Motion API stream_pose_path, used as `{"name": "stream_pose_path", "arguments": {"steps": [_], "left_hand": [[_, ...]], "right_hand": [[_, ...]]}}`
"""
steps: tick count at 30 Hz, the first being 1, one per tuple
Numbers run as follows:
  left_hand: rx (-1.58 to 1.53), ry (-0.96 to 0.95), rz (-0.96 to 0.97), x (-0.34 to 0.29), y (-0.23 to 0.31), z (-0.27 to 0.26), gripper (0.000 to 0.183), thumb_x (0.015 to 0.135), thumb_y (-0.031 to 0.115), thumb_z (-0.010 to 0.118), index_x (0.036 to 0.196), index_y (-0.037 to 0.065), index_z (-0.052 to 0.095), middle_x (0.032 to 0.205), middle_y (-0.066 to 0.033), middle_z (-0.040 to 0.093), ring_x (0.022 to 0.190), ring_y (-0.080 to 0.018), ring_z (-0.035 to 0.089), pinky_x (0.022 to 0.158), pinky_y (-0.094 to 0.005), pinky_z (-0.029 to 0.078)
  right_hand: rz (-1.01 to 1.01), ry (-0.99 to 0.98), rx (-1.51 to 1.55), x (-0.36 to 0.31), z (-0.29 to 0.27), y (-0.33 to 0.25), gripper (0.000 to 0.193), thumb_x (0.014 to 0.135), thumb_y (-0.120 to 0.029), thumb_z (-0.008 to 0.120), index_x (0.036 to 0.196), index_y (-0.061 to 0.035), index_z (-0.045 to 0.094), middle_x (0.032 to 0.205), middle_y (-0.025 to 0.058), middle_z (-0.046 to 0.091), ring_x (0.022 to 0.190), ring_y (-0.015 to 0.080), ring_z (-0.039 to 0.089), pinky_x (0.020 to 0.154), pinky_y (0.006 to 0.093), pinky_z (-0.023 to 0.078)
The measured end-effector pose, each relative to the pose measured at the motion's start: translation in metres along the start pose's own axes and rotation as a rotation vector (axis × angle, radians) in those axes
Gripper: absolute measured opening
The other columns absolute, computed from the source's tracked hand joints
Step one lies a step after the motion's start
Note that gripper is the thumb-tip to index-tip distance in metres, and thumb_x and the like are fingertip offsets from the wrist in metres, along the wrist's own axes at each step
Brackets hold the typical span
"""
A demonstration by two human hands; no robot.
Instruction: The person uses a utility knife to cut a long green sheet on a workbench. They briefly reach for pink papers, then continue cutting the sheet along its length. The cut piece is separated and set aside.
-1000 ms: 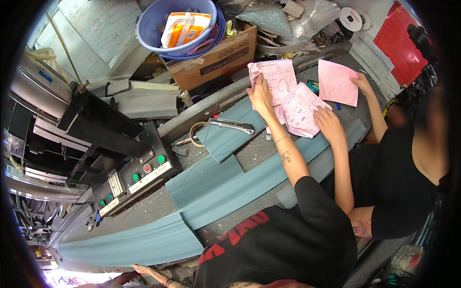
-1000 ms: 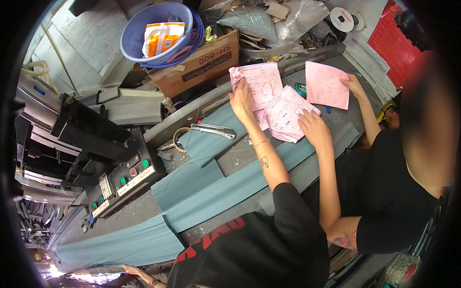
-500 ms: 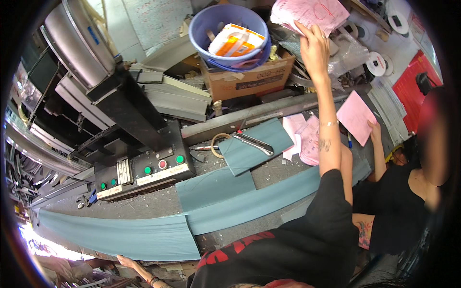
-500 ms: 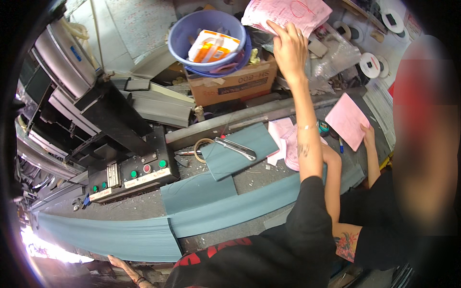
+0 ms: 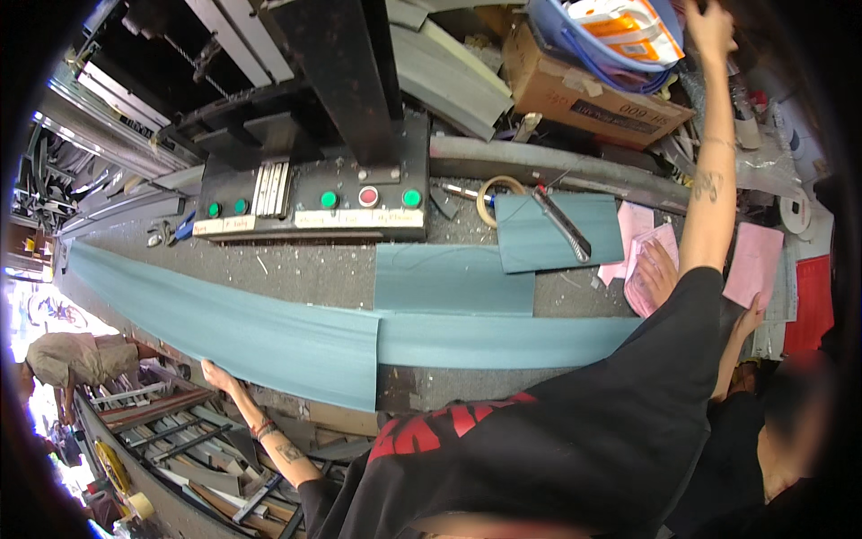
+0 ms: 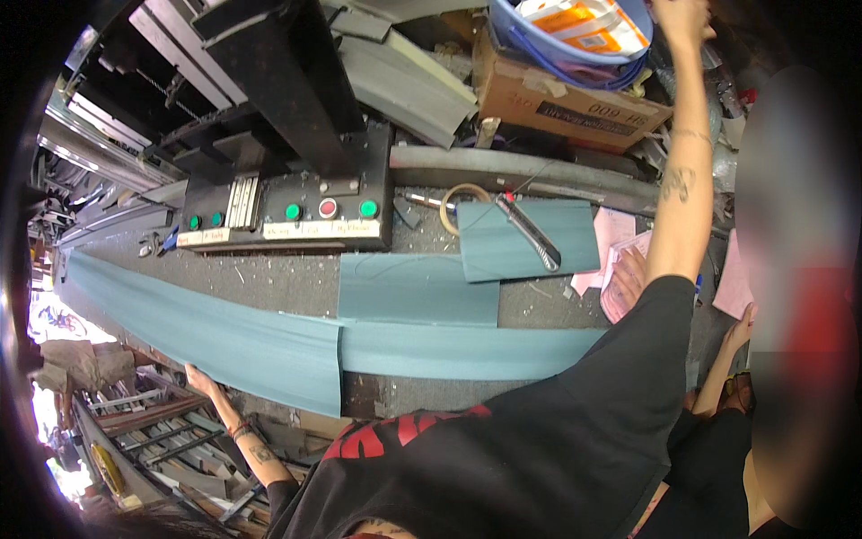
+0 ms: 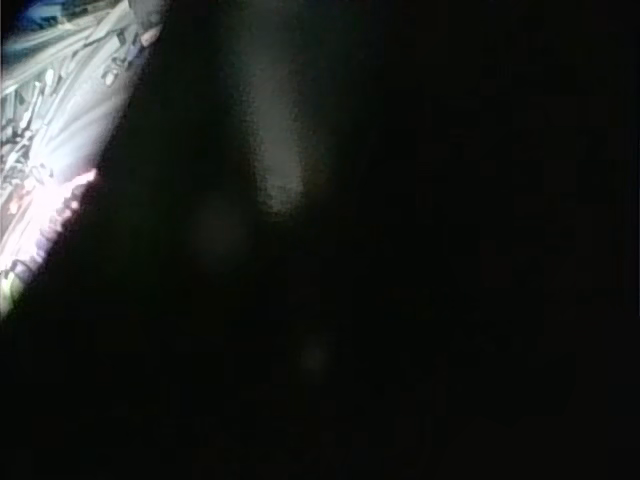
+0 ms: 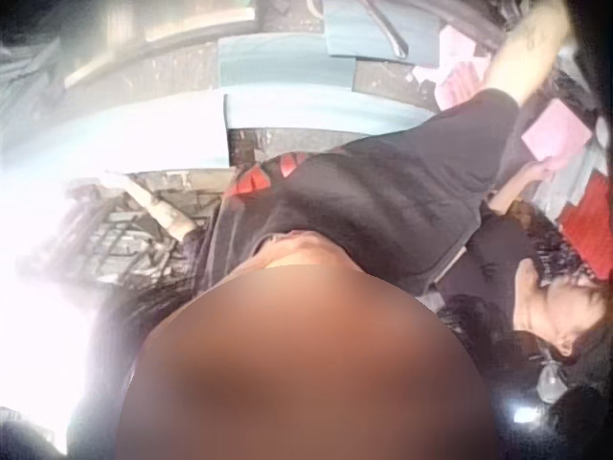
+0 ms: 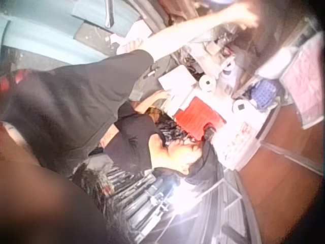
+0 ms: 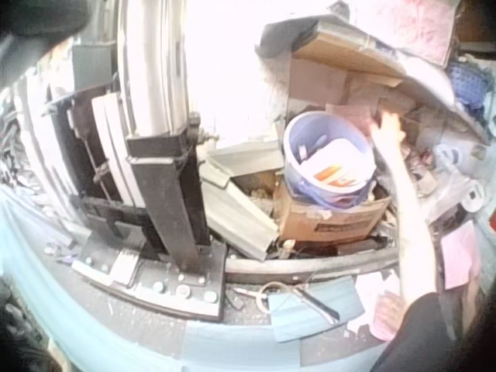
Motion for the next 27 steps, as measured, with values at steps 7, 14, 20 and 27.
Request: {"name": "stream_pose_path", "arguments": {"steps": [7, 14, 20, 27], "left_hand": [[-0.073, 0.096, 0.103, -0.009, 0.021, 0.007, 0.035, 0.091, 0.022, 0.039, 0.087, -0.008, 0.057, 0.077, -0.0159, 0.061, 0.07, -0.025, 0.051, 0.071, -0.039, 0.042], [-0.32, 0.137, -0.006, -0.017, 0.024, 0.01, 0.028, 0.089, 0.019, 0.046, 0.079, -0.004, 0.059, 0.072, -0.0114, 0.06, 0.067, -0.0199, 0.05, 0.066, -0.0351, 0.043], [-0.362, 0.079, -0.166, -0.029, 0.036, 0.007, 0.04, 0.084, 0.026, 0.06, 0.106, -0.007, 0.062, 0.081, -0.0065, 0.063, 0.077, -0.0145, 0.055, 0.07, -0.031, 0.046], [-0.597, -0.16, -0.165, -0.035, 0.046, 0.008, 0.023, 0.084, 0.018, 0.061, 0.094, -0.003, 0.06, 0.08, -0.0058, 0.064, 0.065, -0.0111, 0.058, 0.057, -0.0251, 0.047]], "right_hand": [[0.158, -0.471, 0.613, -0.205, -0.108, -0.001, 0.029, 0.093, -0.028, 0.058, 0.101, -0.0003, 0.065, 0.083, 0.005, 0.064, 0.071, 0.0102, 0.056, 0.066, 0.0268, 0.047], [0.063, -1.176, 0.37, -0.417, -0.088, -0.026, 0.06, 0.08, -0.028, 0.072, 0.128, 0.0, 0.051, 0.112, 0.0202, 0.059, 0.105, 0.032, 0.057, 0.09, 0.0372, 0.045], [0.04, -0.979, 0.278, -0.433, -0.08, -0.008, 0.054, 0.08, -0.018, 0.069, 0.123, 0.0072, 0.049, 0.113, 0.0213, 0.055, 0.102, 0.0294, 0.054, 0.091, 0.0385, 0.042], [0.482, -0.88, 0.502, -0.391, -0.144, -0.071, 0.033, 0.092, -0.014, 0.057, 0.118, 0.0019, 0.045, 0.093, 0.0116, 0.061, 0.062, 0.0137, 0.059, 0.045, 0.0255, 0.045]]}}
Point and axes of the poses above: each hand's wrist, its own x-axis towards the middle knuckle, its own z-axis out of the palm, y = z × x, the point moved 5 cm from there along x, towards the middle knuckle
